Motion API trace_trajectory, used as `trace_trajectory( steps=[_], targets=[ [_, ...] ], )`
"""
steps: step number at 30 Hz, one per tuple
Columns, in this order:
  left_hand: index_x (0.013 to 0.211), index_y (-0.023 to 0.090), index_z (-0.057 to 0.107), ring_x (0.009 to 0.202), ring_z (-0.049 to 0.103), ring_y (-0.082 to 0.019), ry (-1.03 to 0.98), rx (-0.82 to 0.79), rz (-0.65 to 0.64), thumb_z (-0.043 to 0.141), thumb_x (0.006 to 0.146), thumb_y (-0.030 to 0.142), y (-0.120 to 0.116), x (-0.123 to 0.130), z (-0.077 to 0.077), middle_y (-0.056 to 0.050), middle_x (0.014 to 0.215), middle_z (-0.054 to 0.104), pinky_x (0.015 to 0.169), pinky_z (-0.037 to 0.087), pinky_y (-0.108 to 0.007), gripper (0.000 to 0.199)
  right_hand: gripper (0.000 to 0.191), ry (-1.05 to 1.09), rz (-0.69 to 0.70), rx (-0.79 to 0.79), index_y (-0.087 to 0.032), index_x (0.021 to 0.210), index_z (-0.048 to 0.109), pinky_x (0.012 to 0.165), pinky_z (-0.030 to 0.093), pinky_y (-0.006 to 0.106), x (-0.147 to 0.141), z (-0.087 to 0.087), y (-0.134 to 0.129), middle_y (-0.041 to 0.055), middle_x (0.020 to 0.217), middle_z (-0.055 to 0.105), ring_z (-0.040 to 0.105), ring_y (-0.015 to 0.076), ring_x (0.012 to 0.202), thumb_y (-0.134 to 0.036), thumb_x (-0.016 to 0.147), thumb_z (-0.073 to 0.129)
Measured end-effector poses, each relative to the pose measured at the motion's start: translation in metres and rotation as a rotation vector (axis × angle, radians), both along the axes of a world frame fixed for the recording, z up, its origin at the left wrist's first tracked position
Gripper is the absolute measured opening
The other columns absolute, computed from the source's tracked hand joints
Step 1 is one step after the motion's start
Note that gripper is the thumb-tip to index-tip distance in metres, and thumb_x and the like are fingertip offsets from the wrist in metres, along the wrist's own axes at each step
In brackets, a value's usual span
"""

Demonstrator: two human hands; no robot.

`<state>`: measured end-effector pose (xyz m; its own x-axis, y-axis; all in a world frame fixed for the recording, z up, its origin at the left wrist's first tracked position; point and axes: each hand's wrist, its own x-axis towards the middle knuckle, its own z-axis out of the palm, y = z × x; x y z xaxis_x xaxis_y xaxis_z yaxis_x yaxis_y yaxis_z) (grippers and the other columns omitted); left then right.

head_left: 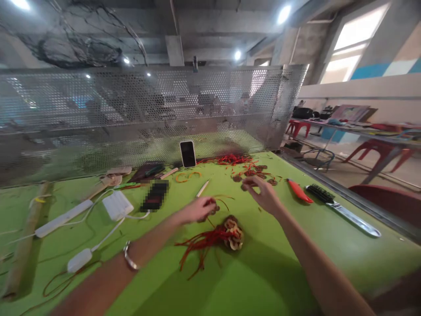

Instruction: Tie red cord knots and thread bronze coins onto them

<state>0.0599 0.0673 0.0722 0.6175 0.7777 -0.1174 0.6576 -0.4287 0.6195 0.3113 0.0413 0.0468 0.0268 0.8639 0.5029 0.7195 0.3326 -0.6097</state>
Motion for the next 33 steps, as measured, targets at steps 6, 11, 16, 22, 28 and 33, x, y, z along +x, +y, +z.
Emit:
trace_trajectory(
  steps=[6,11,16,22,28,33],
  targets=[
    [0.109,0.009,0.053,0.090,0.057,-0.022,0.136,0.281,0.213,0.042,0.087,0.021,0.132,0.093,0.043,-0.013,0.098,0.061,0.078,0.043,-0.032,0.027,0.021,-0.039,-0.344,-0.041,-0.018,0.085,0.061,0.072,0.048,0.034,0.096,-0.053,0.029,0.0080,0.083,0.067,0.062,0.0206,0.073,-0.015,0.075,0.043],
    [0.135,0.008,0.025,0.127,0.027,-0.038,0.175,0.525,0.273,0.054,0.083,0.018,0.169,0.147,0.050,-0.025,0.140,0.024,0.098,0.026,-0.051,0.061,0.029,-0.120,-0.317,-0.099,-0.018,0.095,0.063,0.070,0.049,0.032,0.085,-0.063,0.037,0.0081,0.091,0.067,0.063,0.0197,0.075,-0.016,0.077,0.041],
    [0.115,0.017,0.051,0.102,0.054,-0.023,0.273,0.460,0.040,0.052,0.087,0.028,0.146,0.171,0.000,-0.009,0.119,0.052,0.085,0.045,-0.044,0.030,0.045,-0.270,-0.054,-0.140,-0.025,0.123,0.052,0.093,0.038,0.035,0.051,-0.061,0.040,0.0049,0.125,0.055,0.049,0.0203,0.114,-0.019,0.079,0.047],
    [0.109,0.016,0.055,0.094,0.057,-0.019,0.308,0.387,-0.098,0.051,0.088,0.029,0.103,0.169,-0.044,-0.008,0.111,0.057,0.080,0.048,-0.040,0.025,0.028,-0.323,-0.028,-0.217,-0.024,0.098,0.066,0.084,0.041,0.030,0.051,-0.059,0.040,0.0033,0.105,0.067,0.060,0.0191,0.097,-0.016,0.080,0.045],
    [0.102,0.019,0.058,0.096,0.058,-0.021,0.264,0.421,-0.049,0.055,0.083,0.029,0.084,0.155,-0.049,-0.006,0.102,0.062,0.082,0.044,-0.030,0.021,0.022,-0.278,-0.203,-0.234,-0.020,0.097,0.064,0.075,0.041,0.029,0.051,-0.062,0.043,0.0083,0.097,0.065,0.060,0.0212,0.086,-0.024,0.082,0.048],
    [0.099,0.014,0.057,0.098,0.057,-0.027,0.263,0.392,0.059,0.059,0.078,0.041,0.088,0.163,-0.053,-0.013,0.102,0.061,0.081,0.044,-0.034,0.034,0.029,-0.270,-0.281,-0.219,-0.020,0.108,0.058,0.080,0.038,0.039,0.042,-0.065,0.043,0.0124,0.106,0.061,0.052,0.0296,0.100,-0.034,0.084,0.048]
  ],
)
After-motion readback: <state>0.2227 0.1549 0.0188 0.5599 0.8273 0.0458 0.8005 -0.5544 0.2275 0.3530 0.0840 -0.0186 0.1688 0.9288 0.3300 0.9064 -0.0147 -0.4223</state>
